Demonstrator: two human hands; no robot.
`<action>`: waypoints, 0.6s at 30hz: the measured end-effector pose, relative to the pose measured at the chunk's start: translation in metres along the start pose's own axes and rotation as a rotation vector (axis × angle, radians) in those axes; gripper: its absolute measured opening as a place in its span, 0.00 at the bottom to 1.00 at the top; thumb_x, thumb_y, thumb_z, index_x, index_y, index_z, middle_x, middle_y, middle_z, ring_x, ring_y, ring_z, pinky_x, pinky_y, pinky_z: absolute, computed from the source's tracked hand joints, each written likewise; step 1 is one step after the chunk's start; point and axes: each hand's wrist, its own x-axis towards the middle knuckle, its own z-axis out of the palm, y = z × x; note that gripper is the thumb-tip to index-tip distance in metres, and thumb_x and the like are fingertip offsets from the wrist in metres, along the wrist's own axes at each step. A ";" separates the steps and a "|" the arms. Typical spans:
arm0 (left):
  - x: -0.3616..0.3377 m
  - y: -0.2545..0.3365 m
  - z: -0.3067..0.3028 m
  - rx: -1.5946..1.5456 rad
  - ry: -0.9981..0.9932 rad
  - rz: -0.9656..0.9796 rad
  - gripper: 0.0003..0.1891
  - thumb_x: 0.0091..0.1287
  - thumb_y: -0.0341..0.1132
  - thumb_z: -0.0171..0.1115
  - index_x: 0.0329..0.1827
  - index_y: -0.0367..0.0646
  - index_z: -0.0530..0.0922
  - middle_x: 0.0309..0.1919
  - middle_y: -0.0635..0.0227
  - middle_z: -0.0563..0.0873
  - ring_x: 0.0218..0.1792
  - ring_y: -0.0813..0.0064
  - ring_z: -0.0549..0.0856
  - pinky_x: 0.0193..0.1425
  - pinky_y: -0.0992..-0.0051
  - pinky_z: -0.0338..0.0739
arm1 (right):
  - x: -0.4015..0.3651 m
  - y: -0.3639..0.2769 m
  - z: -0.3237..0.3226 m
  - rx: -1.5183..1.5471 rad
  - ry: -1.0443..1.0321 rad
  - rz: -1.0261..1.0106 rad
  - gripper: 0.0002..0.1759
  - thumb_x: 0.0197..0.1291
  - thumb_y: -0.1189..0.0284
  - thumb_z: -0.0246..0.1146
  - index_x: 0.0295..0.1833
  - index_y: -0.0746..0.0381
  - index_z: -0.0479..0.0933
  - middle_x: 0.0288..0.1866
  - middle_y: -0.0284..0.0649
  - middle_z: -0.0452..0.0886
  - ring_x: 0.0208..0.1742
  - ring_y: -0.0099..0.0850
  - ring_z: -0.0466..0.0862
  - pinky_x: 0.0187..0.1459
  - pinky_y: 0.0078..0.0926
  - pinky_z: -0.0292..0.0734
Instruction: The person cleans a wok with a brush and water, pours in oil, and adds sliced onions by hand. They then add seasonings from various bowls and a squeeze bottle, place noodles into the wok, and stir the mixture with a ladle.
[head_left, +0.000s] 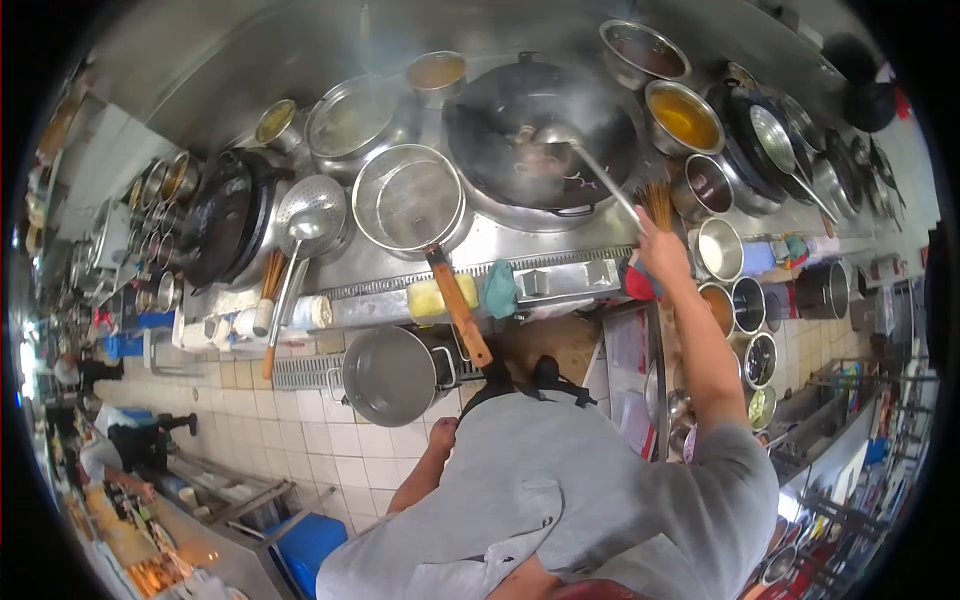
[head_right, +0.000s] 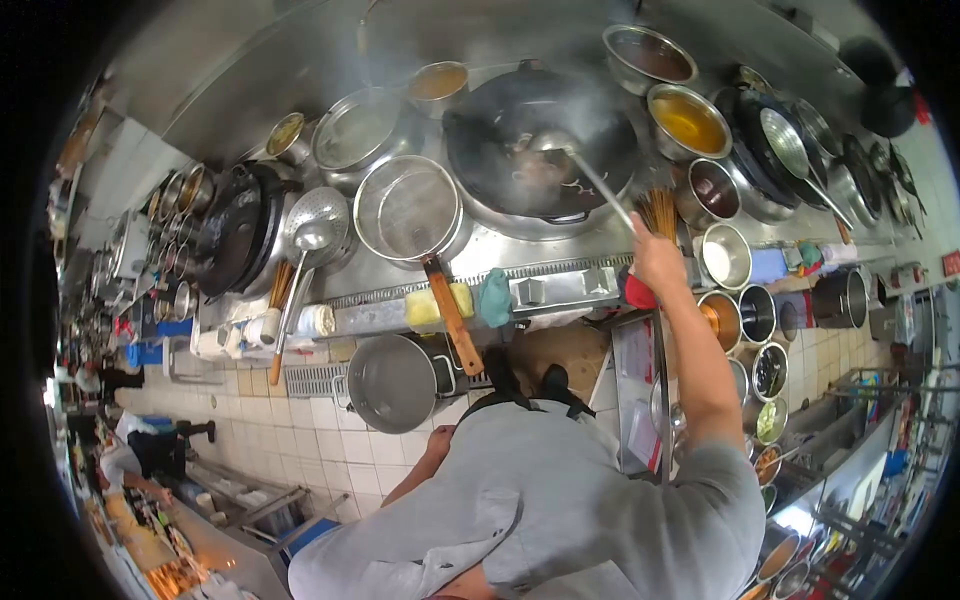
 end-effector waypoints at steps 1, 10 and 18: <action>-0.003 -0.004 0.002 0.023 0.018 -0.003 0.18 0.74 0.47 0.61 0.50 0.40 0.86 0.31 0.65 0.87 0.28 0.74 0.81 0.32 0.68 0.75 | -0.004 0.012 0.004 0.064 0.044 0.010 0.38 0.69 0.68 0.62 0.83 0.41 0.64 0.51 0.64 0.86 0.48 0.61 0.87 0.54 0.58 0.80; -0.014 -0.023 0.005 0.213 0.096 0.001 0.21 0.75 0.47 0.59 0.52 0.36 0.86 0.37 0.54 0.91 0.32 0.61 0.88 0.39 0.58 0.81 | 0.000 0.016 0.041 0.580 0.129 -0.002 0.34 0.69 0.66 0.64 0.79 0.61 0.70 0.58 0.62 0.85 0.58 0.53 0.87 0.61 0.45 0.80; 0.008 -0.026 -0.007 -0.041 0.039 -0.037 0.12 0.71 0.38 0.61 0.44 0.42 0.89 0.28 0.64 0.88 0.25 0.73 0.83 0.29 0.68 0.77 | 0.075 -0.240 0.031 1.543 -0.293 -0.082 0.03 0.70 0.74 0.64 0.46 0.60 0.78 0.21 0.31 0.72 0.14 0.22 0.68 0.16 0.25 0.65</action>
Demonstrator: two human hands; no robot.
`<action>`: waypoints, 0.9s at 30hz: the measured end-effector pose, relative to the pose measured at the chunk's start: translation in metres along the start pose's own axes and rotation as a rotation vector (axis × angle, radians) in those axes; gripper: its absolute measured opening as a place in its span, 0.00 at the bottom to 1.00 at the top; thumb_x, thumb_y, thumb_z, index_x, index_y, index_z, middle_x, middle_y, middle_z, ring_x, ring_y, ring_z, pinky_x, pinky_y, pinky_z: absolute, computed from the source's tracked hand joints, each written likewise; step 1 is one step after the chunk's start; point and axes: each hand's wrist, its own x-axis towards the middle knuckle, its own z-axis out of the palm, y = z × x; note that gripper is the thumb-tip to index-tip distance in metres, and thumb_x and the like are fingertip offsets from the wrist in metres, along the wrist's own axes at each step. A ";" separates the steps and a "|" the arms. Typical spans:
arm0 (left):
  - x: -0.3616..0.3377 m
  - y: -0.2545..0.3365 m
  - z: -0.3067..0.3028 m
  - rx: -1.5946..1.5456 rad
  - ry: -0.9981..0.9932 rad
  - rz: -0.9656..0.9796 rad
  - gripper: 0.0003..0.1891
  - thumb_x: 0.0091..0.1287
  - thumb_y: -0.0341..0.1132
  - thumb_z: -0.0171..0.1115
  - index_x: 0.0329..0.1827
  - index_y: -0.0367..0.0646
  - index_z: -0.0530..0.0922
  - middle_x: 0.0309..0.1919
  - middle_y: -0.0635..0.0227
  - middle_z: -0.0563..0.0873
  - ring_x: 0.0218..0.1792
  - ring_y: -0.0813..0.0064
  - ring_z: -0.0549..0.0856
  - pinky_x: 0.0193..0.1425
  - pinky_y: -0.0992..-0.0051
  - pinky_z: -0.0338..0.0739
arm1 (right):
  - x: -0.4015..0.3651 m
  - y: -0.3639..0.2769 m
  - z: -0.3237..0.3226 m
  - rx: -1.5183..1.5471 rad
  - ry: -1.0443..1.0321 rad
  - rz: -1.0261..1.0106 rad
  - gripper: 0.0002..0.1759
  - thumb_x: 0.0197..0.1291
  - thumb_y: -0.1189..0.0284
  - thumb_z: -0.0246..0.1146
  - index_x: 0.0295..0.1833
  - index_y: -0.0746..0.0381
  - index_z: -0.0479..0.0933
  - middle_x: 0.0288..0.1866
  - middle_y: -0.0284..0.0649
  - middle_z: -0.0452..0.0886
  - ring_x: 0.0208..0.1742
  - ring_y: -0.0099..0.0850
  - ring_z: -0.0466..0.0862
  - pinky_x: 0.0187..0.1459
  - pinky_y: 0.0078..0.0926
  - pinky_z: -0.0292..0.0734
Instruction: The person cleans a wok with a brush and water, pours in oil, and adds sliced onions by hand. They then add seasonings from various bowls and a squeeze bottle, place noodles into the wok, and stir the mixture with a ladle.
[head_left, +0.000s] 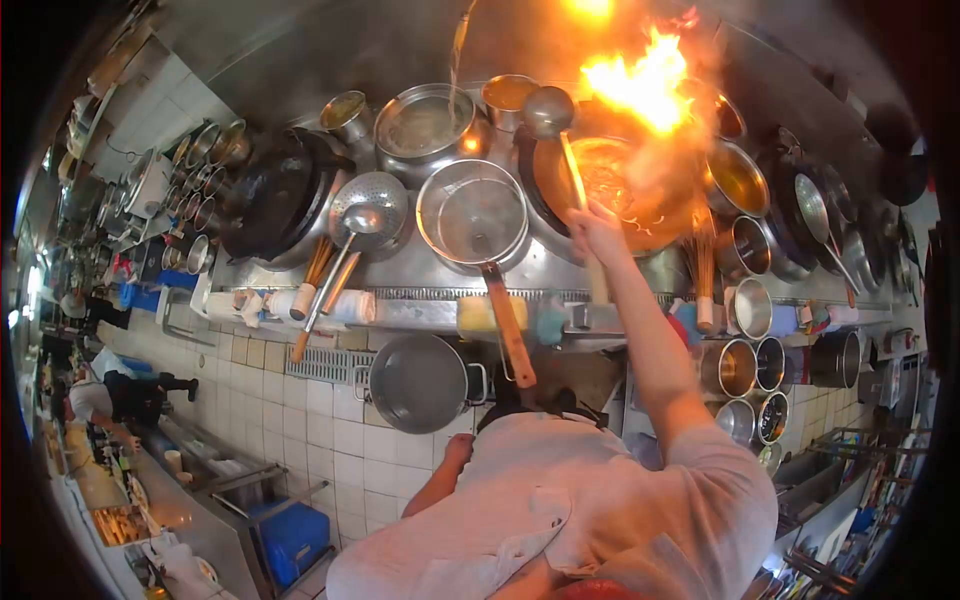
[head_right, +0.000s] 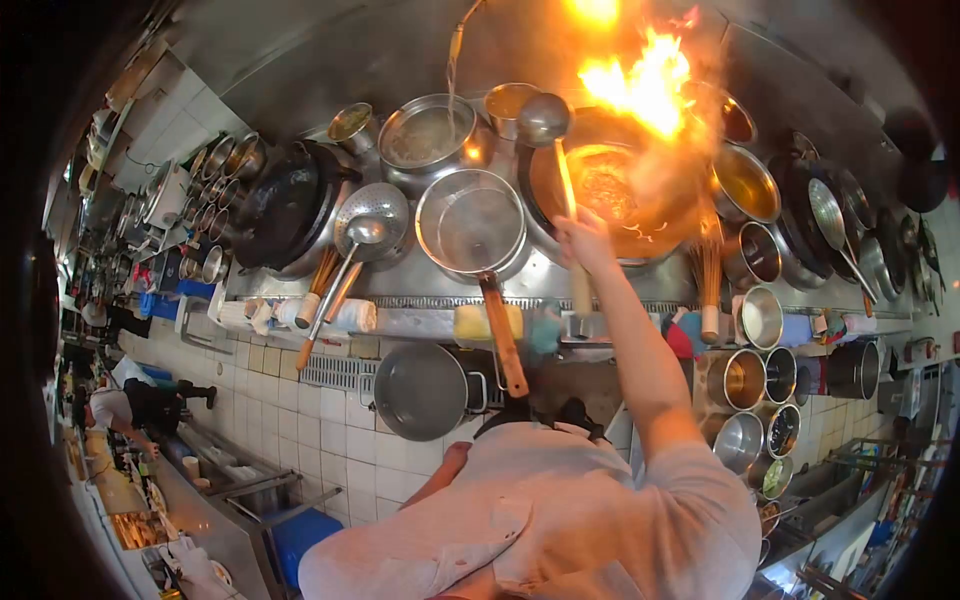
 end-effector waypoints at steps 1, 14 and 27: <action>-0.002 0.007 -0.003 -0.038 0.042 0.021 0.12 0.71 0.38 0.61 0.42 0.42 0.89 0.27 0.65 0.87 0.24 0.73 0.83 0.29 0.68 0.77 | 0.018 -0.009 0.038 0.024 0.003 0.045 0.03 0.69 0.74 0.65 0.42 0.60 0.76 0.21 0.31 0.73 0.15 0.22 0.70 0.16 0.27 0.67; -0.038 -0.041 -0.035 0.291 -0.142 0.083 0.15 0.69 0.41 0.58 0.37 0.40 0.87 0.26 0.62 0.87 0.29 0.64 0.87 0.34 0.60 0.83 | 0.203 0.040 0.239 0.730 -0.172 0.469 0.11 0.70 0.77 0.55 0.31 0.58 0.69 0.20 0.29 0.70 0.16 0.21 0.68 0.19 0.26 0.68; 0.031 -0.048 -0.051 0.054 -0.130 0.292 0.13 0.71 0.35 0.55 0.37 0.39 0.85 0.30 0.63 0.87 0.26 0.70 0.84 0.29 0.71 0.79 | 0.129 -0.012 0.213 0.864 -0.220 0.547 0.14 0.75 0.75 0.53 0.32 0.58 0.66 0.21 0.26 0.68 0.15 0.14 0.67 0.18 0.15 0.65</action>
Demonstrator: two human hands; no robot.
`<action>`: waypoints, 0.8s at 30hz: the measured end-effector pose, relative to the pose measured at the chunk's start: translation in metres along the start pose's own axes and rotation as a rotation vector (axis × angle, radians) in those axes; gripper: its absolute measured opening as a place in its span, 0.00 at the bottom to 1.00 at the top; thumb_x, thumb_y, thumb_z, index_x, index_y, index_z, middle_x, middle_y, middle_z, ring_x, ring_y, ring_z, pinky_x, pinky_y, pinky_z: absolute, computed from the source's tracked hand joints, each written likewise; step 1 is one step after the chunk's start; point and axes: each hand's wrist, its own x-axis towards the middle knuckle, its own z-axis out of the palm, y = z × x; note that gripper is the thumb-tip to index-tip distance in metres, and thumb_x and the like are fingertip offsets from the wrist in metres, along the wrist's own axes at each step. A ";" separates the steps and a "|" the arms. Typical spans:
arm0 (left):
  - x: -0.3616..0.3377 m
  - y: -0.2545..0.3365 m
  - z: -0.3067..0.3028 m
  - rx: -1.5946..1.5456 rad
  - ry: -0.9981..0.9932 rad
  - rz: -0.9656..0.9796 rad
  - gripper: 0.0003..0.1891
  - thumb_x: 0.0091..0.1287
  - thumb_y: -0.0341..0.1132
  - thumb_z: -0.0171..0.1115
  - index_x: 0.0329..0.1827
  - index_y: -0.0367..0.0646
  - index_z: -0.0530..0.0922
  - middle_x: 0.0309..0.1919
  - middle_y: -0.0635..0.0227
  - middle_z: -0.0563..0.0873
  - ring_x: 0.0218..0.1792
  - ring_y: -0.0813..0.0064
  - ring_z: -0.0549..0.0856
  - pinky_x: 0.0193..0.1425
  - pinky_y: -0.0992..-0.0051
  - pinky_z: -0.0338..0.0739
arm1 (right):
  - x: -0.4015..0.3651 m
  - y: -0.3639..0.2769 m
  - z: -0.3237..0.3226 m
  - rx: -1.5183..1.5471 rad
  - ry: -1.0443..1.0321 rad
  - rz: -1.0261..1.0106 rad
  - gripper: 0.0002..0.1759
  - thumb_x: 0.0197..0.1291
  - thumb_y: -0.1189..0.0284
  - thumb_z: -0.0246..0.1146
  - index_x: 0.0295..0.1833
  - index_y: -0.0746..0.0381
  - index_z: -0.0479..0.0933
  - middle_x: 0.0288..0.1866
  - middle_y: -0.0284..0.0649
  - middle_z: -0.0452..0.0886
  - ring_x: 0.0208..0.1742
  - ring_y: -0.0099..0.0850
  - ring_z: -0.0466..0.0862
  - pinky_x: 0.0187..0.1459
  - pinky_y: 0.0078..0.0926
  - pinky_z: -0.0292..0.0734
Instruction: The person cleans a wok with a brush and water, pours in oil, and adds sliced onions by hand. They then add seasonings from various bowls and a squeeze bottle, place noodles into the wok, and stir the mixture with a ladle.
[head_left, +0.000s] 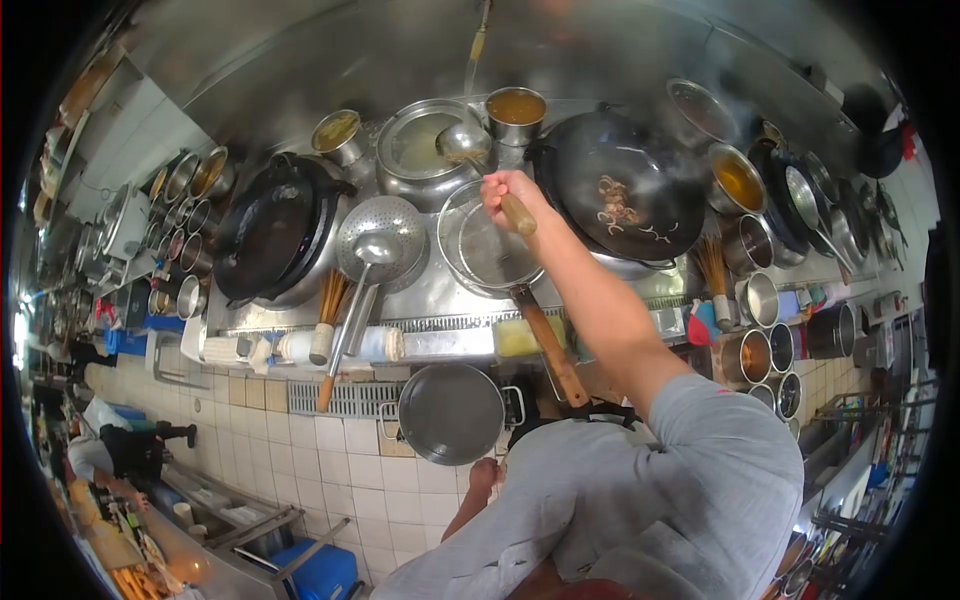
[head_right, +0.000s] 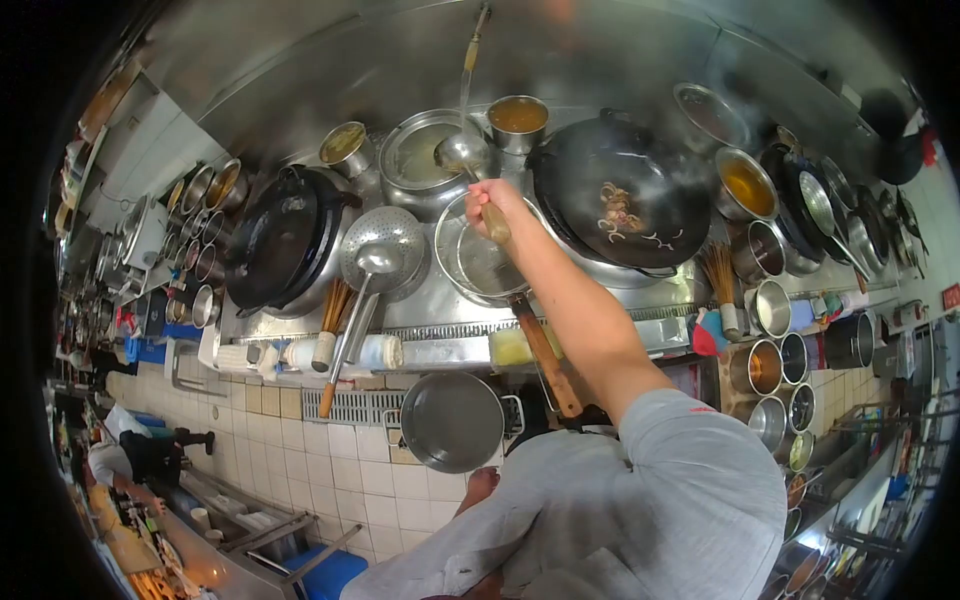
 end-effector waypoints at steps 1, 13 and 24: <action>0.008 0.004 0.000 -0.101 0.013 -0.057 0.13 0.71 0.35 0.54 0.36 0.39 0.85 0.30 0.64 0.86 0.25 0.71 0.83 0.28 0.72 0.77 | -0.004 -0.003 -0.001 0.006 0.012 0.006 0.14 0.75 0.75 0.53 0.32 0.58 0.66 0.21 0.25 0.67 0.15 0.14 0.67 0.18 0.16 0.65; 0.020 -0.010 0.000 0.664 -0.220 0.311 0.13 0.68 0.42 0.62 0.43 0.43 0.88 0.38 0.52 0.91 0.43 0.53 0.90 0.48 0.56 0.85 | -0.038 -0.038 -0.026 -0.063 0.008 -0.032 0.12 0.75 0.76 0.53 0.34 0.59 0.65 0.21 0.26 0.66 0.16 0.14 0.67 0.18 0.17 0.65; 0.041 -0.072 0.007 0.727 -0.491 0.183 0.13 0.67 0.39 0.61 0.48 0.43 0.87 0.47 0.53 0.91 0.49 0.55 0.90 0.53 0.56 0.85 | -0.211 -0.083 -0.091 -0.147 0.107 -0.150 0.05 0.73 0.76 0.59 0.48 0.58 0.69 0.25 0.30 0.73 0.16 0.15 0.68 0.16 0.19 0.60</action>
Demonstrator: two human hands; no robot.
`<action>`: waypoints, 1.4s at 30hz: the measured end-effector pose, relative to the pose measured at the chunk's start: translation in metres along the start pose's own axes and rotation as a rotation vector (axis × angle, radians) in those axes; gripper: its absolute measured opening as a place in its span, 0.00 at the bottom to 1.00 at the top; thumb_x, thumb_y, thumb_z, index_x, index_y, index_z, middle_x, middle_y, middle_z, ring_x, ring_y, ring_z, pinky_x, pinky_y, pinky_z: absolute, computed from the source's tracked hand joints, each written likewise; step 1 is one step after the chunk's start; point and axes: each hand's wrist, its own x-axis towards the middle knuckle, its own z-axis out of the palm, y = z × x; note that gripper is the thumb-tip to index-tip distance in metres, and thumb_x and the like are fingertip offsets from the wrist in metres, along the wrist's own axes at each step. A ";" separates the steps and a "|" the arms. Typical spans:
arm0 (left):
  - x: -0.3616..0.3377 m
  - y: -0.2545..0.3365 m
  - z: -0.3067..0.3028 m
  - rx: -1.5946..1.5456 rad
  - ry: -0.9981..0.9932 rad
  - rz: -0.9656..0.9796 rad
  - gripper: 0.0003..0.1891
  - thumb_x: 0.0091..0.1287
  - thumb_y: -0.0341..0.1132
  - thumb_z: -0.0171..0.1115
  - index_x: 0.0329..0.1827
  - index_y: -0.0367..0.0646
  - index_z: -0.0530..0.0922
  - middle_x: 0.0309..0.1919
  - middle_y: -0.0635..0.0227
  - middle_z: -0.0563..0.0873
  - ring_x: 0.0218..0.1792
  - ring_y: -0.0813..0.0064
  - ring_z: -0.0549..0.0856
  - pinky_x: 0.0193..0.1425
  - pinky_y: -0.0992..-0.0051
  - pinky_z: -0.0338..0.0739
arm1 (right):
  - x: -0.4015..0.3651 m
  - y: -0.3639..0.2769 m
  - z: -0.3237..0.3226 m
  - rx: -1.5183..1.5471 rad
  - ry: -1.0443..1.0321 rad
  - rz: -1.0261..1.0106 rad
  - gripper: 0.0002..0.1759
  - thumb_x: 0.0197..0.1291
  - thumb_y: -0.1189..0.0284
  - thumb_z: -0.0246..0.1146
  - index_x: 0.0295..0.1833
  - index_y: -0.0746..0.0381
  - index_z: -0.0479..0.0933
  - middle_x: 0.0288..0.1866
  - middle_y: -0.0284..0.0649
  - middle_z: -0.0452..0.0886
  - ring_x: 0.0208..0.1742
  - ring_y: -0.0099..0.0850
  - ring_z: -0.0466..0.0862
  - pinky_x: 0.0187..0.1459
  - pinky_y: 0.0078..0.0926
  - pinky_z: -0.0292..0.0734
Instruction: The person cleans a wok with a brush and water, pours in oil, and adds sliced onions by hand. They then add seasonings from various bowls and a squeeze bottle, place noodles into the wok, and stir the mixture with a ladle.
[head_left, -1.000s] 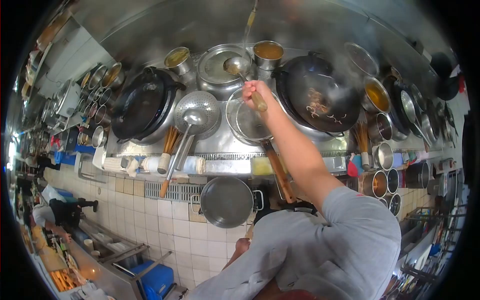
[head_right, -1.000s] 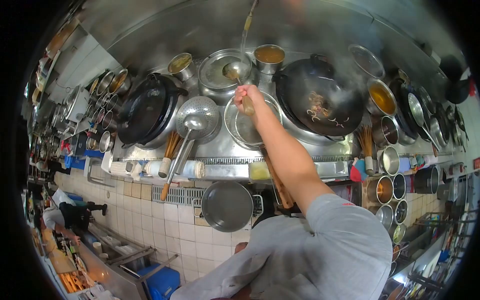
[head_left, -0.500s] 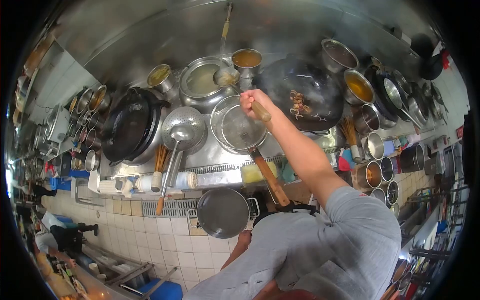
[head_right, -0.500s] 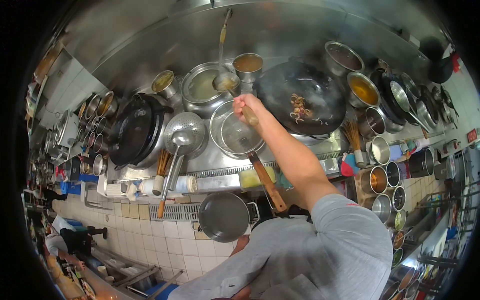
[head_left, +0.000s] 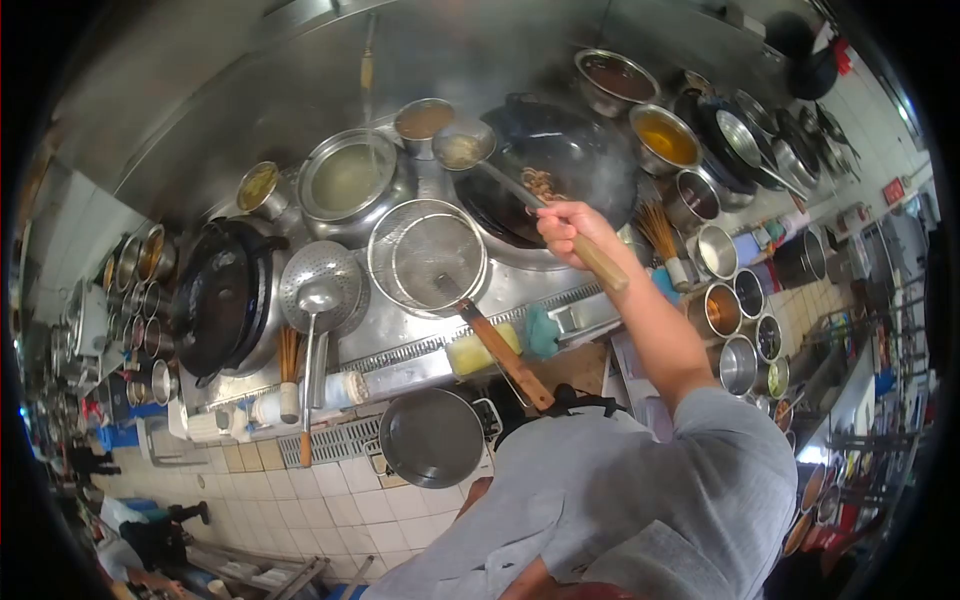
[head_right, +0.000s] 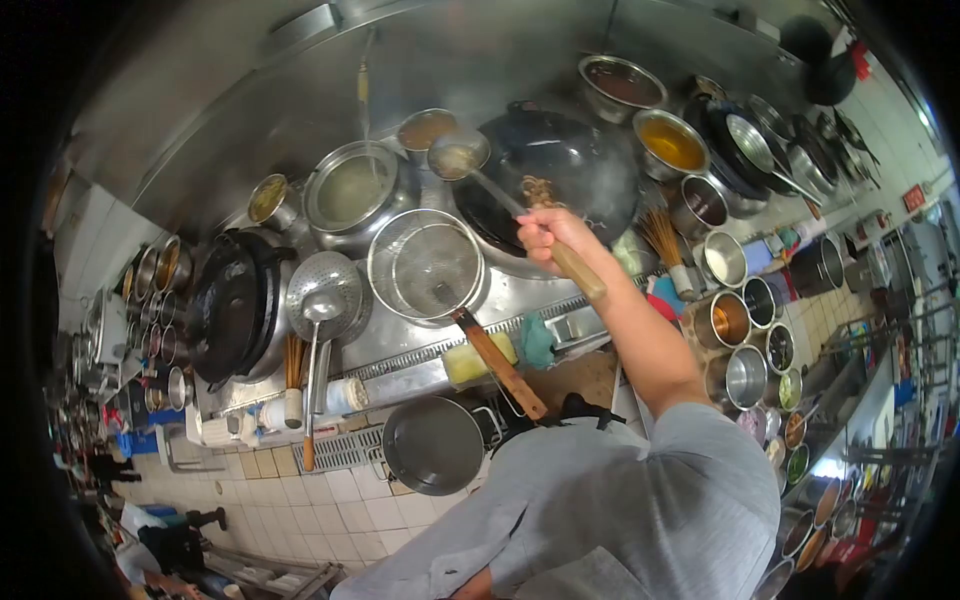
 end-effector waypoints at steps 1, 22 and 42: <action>0.003 0.003 -0.008 -0.012 0.007 0.012 0.13 0.67 0.39 0.60 0.47 0.42 0.86 0.46 0.52 0.90 0.48 0.55 0.90 0.52 0.56 0.85 | -0.018 -0.002 -0.006 -0.046 0.058 -0.041 0.06 0.72 0.76 0.60 0.49 0.57 0.70 0.25 0.30 0.73 0.16 0.16 0.68 0.16 0.19 0.59; 0.010 0.002 -0.026 -0.084 0.216 0.301 0.10 0.69 0.30 0.57 0.43 0.38 0.86 0.30 0.56 0.87 0.28 0.60 0.87 0.31 0.61 0.81 | 0.002 0.011 -0.038 -1.747 0.521 -1.022 0.40 0.64 0.71 0.66 0.82 0.62 0.64 0.38 0.57 0.87 0.37 0.52 0.87 0.44 0.51 0.82; -0.048 0.055 0.035 -0.353 0.348 -0.159 0.13 0.70 0.34 0.54 0.50 0.45 0.86 0.35 0.50 0.90 0.38 0.49 0.91 0.43 0.53 0.86 | 0.223 0.091 0.136 0.307 -0.111 0.160 0.10 0.78 0.74 0.52 0.37 0.59 0.66 0.22 0.28 0.69 0.17 0.18 0.68 0.21 0.18 0.69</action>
